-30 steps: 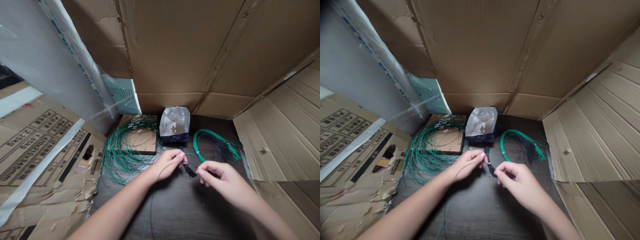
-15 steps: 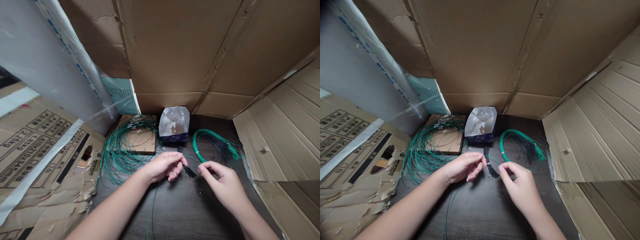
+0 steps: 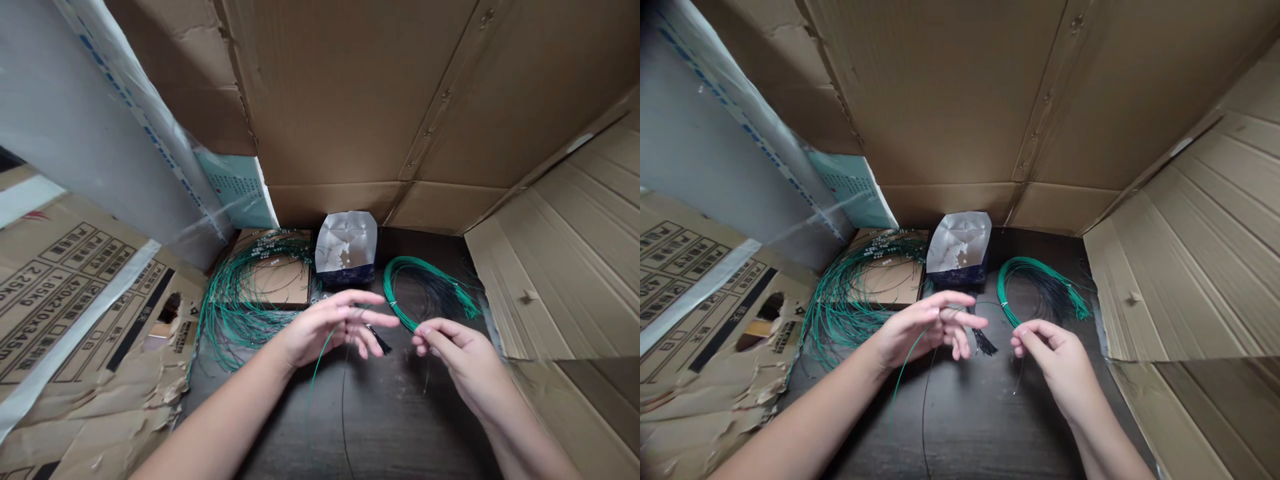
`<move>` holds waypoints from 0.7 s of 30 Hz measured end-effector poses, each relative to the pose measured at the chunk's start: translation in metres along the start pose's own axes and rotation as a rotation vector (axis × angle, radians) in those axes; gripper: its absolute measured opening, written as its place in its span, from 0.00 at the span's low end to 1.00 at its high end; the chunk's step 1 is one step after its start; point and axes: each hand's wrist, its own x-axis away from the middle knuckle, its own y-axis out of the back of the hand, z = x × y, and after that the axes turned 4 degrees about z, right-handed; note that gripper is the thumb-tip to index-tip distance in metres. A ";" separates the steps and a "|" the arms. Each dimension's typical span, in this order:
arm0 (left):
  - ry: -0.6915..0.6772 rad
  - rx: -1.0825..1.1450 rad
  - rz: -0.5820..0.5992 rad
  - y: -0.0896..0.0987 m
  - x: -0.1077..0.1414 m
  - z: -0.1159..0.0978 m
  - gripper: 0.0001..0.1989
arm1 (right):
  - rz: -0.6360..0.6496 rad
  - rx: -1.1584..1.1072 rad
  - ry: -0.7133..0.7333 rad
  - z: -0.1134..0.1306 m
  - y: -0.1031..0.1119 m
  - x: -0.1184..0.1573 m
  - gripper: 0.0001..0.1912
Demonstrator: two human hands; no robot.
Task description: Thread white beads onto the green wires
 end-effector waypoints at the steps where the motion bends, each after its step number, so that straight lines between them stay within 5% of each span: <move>1: -0.014 0.028 -0.045 0.003 -0.001 0.001 0.26 | -0.006 -0.027 0.006 0.001 0.000 0.002 0.29; 6: -0.023 -0.095 -0.304 0.020 -0.010 0.018 0.24 | 0.047 -0.050 0.089 0.015 0.006 0.012 0.25; 10: -0.027 -0.320 -0.322 0.015 -0.010 0.025 0.25 | 0.204 -0.017 0.155 0.028 0.012 0.016 0.23; 17: -0.370 -0.754 -0.373 -0.004 -0.001 0.009 0.19 | 0.216 0.233 0.178 0.039 0.018 0.013 0.25; 21: -0.275 -0.931 -0.277 -0.007 0.000 0.006 0.14 | 0.346 0.206 0.184 0.044 0.019 0.017 0.25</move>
